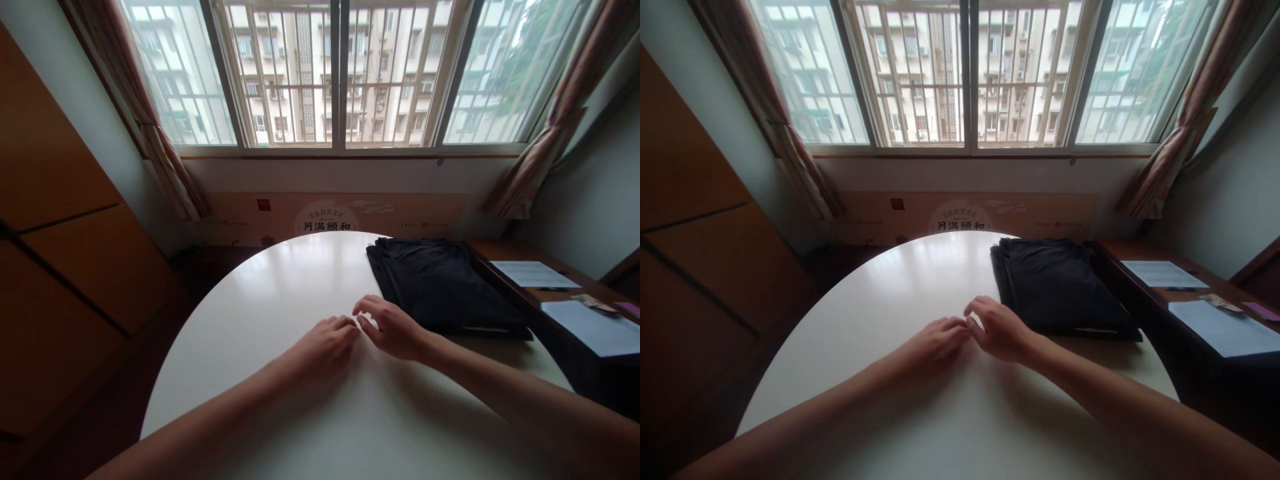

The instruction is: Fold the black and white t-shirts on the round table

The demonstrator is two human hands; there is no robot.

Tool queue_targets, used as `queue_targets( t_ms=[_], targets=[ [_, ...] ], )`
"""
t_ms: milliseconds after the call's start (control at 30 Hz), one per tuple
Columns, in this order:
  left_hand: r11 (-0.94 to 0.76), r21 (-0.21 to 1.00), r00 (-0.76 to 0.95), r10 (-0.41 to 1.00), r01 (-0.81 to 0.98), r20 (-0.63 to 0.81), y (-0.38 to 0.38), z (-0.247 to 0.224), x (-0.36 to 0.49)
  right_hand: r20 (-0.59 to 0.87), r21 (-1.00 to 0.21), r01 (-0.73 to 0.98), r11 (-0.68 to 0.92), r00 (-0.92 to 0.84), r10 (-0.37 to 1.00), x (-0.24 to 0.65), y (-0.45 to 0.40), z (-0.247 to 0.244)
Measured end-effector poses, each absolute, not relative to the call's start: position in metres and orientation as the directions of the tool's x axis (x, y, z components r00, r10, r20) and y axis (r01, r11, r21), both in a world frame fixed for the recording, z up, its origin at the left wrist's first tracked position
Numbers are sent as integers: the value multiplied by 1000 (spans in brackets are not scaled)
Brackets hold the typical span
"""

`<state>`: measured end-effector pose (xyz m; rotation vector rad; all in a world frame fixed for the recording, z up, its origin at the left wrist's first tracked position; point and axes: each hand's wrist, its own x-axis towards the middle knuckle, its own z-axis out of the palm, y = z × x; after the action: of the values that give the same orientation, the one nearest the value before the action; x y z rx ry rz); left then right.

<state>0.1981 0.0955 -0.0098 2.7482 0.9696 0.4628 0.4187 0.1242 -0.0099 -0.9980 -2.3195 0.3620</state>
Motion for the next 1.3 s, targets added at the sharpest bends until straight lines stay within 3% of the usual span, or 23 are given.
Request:
queue_targets(
  t_ms=[100, 167, 300, 433, 600, 767, 1300],
  targets=[
    [-587, 333, 546, 809, 738, 216, 93, -6, 174, 403, -358, 569, 740, -622, 672, 414, 96, -27],
    [-532, 350, 491, 846, 771, 206, 86, -6, 174, 351, -308, 561, 769, -684, 640, 411, 84, -35],
    [-627, 323, 597, 777, 709, 197, 67, -10, 188, 210, -336, 578, 744, -724, 657, 411, 72, -37],
    [-623, 331, 606, 778, 709, 166, 51, -14, 183, 171, -374, 599, 708, -706, 687, 418, 63, -34],
    [-572, 312, 599, 801, 759, 14, 46, -10, 171, 88, -388, 508, 769, -810, 580, 426, 61, -27],
    [-565, 301, 620, 773, 768, -132, 48, 3, 172, 45, -421, 526, 739, -802, 596, 427, 61, -21],
    [-626, 337, 689, 717, 703, -107, 46, 0, 167, -16, -473, 517, 713, -814, 580, 431, 65, -10]
  ],
)
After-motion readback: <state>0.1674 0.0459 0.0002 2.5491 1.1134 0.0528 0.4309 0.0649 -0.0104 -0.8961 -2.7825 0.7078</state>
